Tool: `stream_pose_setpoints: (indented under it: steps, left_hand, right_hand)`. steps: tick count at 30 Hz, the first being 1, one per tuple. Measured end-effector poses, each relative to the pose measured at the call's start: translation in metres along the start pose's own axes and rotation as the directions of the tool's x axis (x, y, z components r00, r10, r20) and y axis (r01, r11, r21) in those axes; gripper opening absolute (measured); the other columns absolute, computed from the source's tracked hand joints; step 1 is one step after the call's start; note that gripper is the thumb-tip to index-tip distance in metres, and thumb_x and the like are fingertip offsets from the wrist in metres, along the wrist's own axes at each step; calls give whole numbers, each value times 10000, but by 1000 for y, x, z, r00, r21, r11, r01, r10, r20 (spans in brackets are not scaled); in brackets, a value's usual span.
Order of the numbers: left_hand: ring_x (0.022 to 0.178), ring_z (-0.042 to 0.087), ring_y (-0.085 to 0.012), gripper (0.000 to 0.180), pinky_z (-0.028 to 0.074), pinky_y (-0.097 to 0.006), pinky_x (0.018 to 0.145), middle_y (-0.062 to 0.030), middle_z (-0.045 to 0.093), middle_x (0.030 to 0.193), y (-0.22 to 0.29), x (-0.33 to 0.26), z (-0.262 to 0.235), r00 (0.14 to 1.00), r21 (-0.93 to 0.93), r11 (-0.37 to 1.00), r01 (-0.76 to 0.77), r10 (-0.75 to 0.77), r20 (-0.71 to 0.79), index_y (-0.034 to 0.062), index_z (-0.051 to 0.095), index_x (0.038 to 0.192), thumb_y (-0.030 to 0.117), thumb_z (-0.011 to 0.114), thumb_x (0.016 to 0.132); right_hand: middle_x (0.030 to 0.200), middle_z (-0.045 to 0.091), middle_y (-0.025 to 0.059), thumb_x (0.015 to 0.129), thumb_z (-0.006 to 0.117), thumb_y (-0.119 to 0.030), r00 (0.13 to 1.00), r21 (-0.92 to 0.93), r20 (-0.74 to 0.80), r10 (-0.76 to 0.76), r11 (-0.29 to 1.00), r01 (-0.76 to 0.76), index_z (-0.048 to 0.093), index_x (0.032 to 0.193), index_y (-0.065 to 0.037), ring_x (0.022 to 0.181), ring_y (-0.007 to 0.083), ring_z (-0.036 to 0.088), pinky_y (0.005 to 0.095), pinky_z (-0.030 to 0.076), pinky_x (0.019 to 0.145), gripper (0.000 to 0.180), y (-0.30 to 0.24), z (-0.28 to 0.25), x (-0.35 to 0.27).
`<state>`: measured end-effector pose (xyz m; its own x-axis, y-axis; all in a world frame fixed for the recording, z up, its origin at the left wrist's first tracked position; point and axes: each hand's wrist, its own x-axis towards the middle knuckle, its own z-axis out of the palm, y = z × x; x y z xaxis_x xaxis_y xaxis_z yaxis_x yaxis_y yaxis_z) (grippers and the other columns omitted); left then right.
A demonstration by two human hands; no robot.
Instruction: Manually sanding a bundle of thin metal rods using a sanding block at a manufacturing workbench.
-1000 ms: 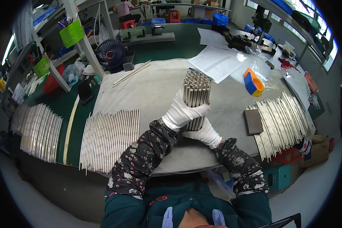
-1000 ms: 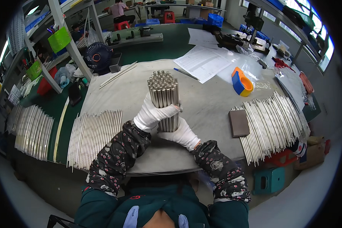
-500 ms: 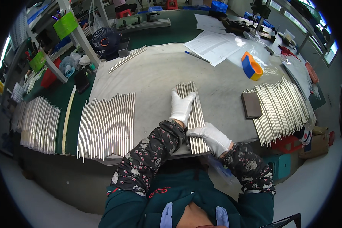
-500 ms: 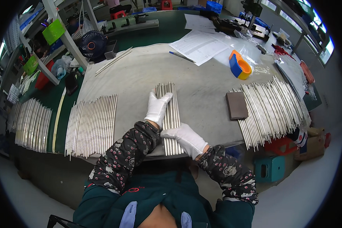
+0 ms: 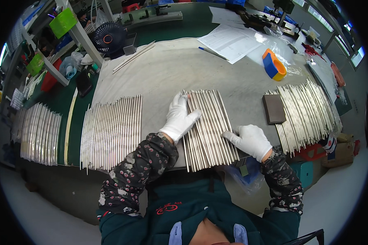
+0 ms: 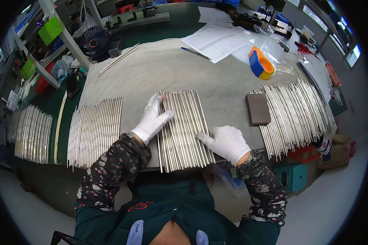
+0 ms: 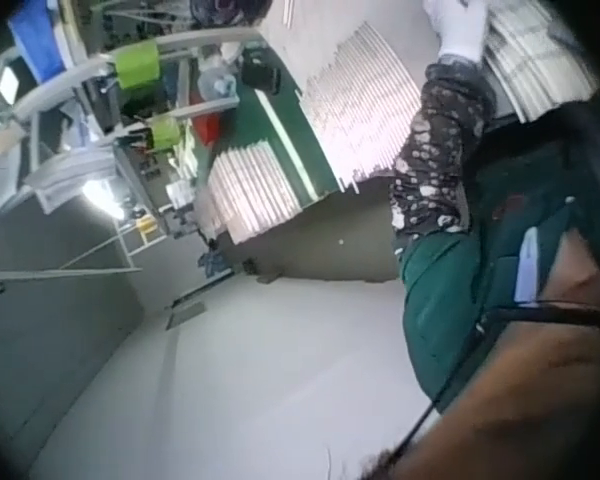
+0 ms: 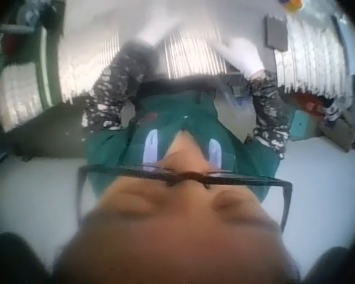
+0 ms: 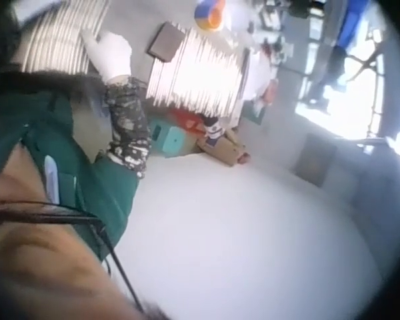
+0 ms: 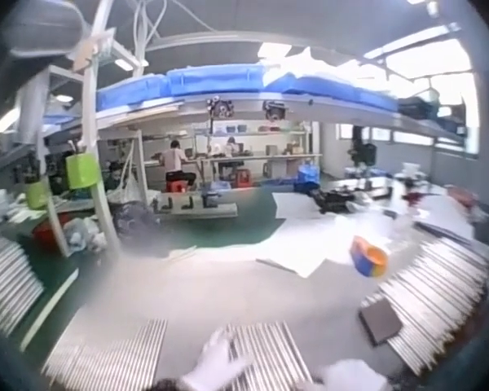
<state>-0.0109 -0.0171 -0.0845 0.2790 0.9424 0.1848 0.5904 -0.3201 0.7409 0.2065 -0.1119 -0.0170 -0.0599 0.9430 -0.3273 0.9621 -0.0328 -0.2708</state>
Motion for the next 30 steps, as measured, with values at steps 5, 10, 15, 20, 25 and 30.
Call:
stream_pose_setpoints:
  steps: [5, 10, 15, 20, 25, 30]
  left_hand:
    - [1313, 311, -458, 669, 293, -477, 1093, -293, 306, 1419, -10, -40, -45, 946, 233, 926, -296, 249, 209, -44, 426, 1316, 417, 593, 861]
    - [1371, 221, -434, 728, 167, -596, 1101, -228, 235, 1491, -4, -48, -50, 796, 351, 730, -587, 440, 415, 133, 285, 1453, 502, 521, 872]
    - [1369, 252, -414, 721, 169, -628, 1089, -213, 268, 1487, 12, -23, -35, 596, 247, 600, -761, 496, 631, 165, 278, 1467, 548, 458, 883]
    - [1355, 285, -409, 632, 184, -645, 1078, -193, 334, 1455, 18, -16, -31, 570, 202, 598, -776, 527, 630, 153, 401, 1384, 547, 435, 892]
    - [1345, 296, -416, 635, 195, -649, 1069, -197, 335, 1452, 25, -13, -30, 535, 207, 551, -808, 540, 650, 144, 399, 1382, 534, 462, 884]
    - [1354, 306, -388, 680, 211, -604, 1085, -215, 328, 1457, 42, -6, -10, 520, 187, 559, -808, 526, 673, 57, 428, 1343, 482, 577, 833]
  right_hand:
    - [688, 647, 209, 862, 563, -499, 946, 109, -307, 102, 992, -71, 694, 808, -14, 692, 375, 653, 447, 524, 668, 505, 26, 5, -11]
    - [603, 604, 196, 848, 600, -463, 889, 142, -436, 140, 986, -86, 635, 708, -20, 609, 381, 627, 445, 505, 582, 466, 39, 10, -3]
    - [571, 590, 191, 853, 601, -443, 888, 31, -451, 90, 996, -85, 622, 711, -19, 579, 374, 623, 448, 499, 556, 448, 32, 14, 0]
    - [554, 592, 176, 846, 607, -434, 920, 16, -391, 20, 1000, -15, 618, 713, -33, 541, 357, 623, 440, 503, 531, 423, 15, 19, -4]
    - [554, 595, 164, 842, 621, -403, 930, 50, -368, 9, 999, 10, 609, 716, -40, 534, 341, 626, 422, 504, 517, 384, 14, 20, -4]
    - [618, 627, 134, 867, 618, -283, 863, 77, -497, 88, 995, -57, 607, 773, -54, 576, 323, 636, 409, 506, 554, 248, 35, 20, -3]
